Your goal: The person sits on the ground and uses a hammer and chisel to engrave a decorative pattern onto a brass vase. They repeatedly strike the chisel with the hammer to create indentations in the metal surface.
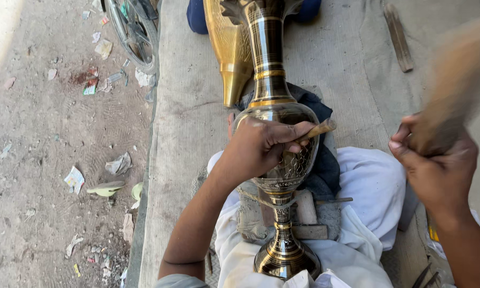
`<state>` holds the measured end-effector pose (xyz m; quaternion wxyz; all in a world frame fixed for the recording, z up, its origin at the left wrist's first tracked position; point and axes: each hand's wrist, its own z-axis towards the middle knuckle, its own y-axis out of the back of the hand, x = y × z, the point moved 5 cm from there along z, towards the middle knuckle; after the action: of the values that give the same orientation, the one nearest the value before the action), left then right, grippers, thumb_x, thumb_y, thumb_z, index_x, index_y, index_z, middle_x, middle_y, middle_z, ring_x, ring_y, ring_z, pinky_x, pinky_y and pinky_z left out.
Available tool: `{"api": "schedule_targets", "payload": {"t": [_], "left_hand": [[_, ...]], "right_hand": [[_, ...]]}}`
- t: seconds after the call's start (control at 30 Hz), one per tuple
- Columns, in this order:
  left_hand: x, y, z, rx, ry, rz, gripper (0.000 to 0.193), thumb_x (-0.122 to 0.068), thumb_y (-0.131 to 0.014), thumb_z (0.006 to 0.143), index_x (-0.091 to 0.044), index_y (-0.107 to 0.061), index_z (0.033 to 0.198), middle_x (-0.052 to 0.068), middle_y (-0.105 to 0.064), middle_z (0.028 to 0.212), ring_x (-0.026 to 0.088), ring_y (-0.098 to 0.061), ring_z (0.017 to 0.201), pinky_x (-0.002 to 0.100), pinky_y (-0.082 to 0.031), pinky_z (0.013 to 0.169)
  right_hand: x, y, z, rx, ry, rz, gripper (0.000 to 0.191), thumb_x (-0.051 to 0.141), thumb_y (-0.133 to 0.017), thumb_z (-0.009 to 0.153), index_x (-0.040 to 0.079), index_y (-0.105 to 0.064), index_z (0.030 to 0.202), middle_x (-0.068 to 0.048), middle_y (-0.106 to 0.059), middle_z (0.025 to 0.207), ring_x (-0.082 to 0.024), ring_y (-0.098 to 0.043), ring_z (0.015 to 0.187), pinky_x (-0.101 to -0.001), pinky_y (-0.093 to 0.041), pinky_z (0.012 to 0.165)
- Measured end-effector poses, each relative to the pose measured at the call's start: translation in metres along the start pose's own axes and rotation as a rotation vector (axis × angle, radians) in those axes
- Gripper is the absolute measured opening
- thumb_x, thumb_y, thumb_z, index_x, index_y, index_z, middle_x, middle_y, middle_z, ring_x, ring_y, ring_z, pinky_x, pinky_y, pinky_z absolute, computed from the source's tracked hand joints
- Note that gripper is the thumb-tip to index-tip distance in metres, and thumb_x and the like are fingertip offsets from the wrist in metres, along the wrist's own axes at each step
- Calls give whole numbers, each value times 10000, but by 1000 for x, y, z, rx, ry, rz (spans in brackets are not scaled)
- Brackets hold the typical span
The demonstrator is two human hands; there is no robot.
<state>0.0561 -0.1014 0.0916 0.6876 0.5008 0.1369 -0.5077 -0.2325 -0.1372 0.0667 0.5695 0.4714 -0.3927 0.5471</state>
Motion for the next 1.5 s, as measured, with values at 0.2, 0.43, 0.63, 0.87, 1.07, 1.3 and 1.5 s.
{"api": "schedule_targets", "payload": {"t": [0.2, 0.43, 0.63, 0.87, 1.07, 1.3, 1.5], "left_hand": [[1, 3, -4, -17, -1, -20, 566, 110, -687, 830, -155, -682, 1330, 18, -792, 999, 120, -788, 895, 274, -612, 821], [4, 4, -9, 31, 39, 58, 570, 95, -703, 810, -183, -712, 1307, 0, -791, 911, 122, -771, 822, 284, -575, 737], [9, 12, 5, 42, -56, -134, 474, -19, -751, 907, -195, -672, 1339, -8, -788, 981, 124, -779, 853, 271, -608, 814], [16, 17, 21, 200, -89, -120, 501, -69, -794, 860, -159, -675, 1339, 20, -786, 985, 177, -764, 904, 311, -576, 839], [16, 15, 27, 230, -116, -67, 478, 18, -726, 854, -159, -713, 1299, -3, -797, 1041, 146, -781, 962, 288, -603, 865], [18, 13, 24, 276, -66, -126, 460, 36, -721, 857, -132, -712, 1285, -10, -801, 959, 106, -786, 885, 276, -620, 830], [11, 21, 5, 34, -107, -67, 414, -4, -785, 883, -114, -710, 1275, 22, -791, 979, 138, -766, 900, 295, -590, 856]], "right_hand": [[14, -5, 3, 40, 76, -254, 235, 11, -746, 957, 49, -684, 1180, -32, -717, 950, -45, -679, 873, -210, -559, 777], [2, 0, -6, 54, 111, -463, 248, 2, -769, 959, 36, -658, 1179, -58, -738, 985, -74, -691, 896, -243, -553, 834], [-24, -4, -6, 103, -74, -756, 404, 14, -776, 852, 118, -700, 1235, -66, -755, 934, -145, -704, 807, -338, -537, 737], [-44, -29, -18, 114, 25, -953, 489, -13, -788, 825, 122, -701, 1287, -114, -742, 972, -267, -722, 867, -386, -528, 753], [-42, -19, -24, -19, -137, -325, 459, -41, -757, 857, 79, -640, 1285, -37, -735, 1008, -92, -660, 835, -249, -515, 739], [-12, -16, -29, -90, 209, -401, 331, -96, -765, 965, 3, -605, 1236, -88, -719, 1036, -94, -687, 959, -231, -548, 893], [10, -15, -8, -80, 72, -193, 427, -42, -755, 890, 66, -627, 1284, -35, -700, 991, -75, -675, 944, -218, -556, 834]]}}
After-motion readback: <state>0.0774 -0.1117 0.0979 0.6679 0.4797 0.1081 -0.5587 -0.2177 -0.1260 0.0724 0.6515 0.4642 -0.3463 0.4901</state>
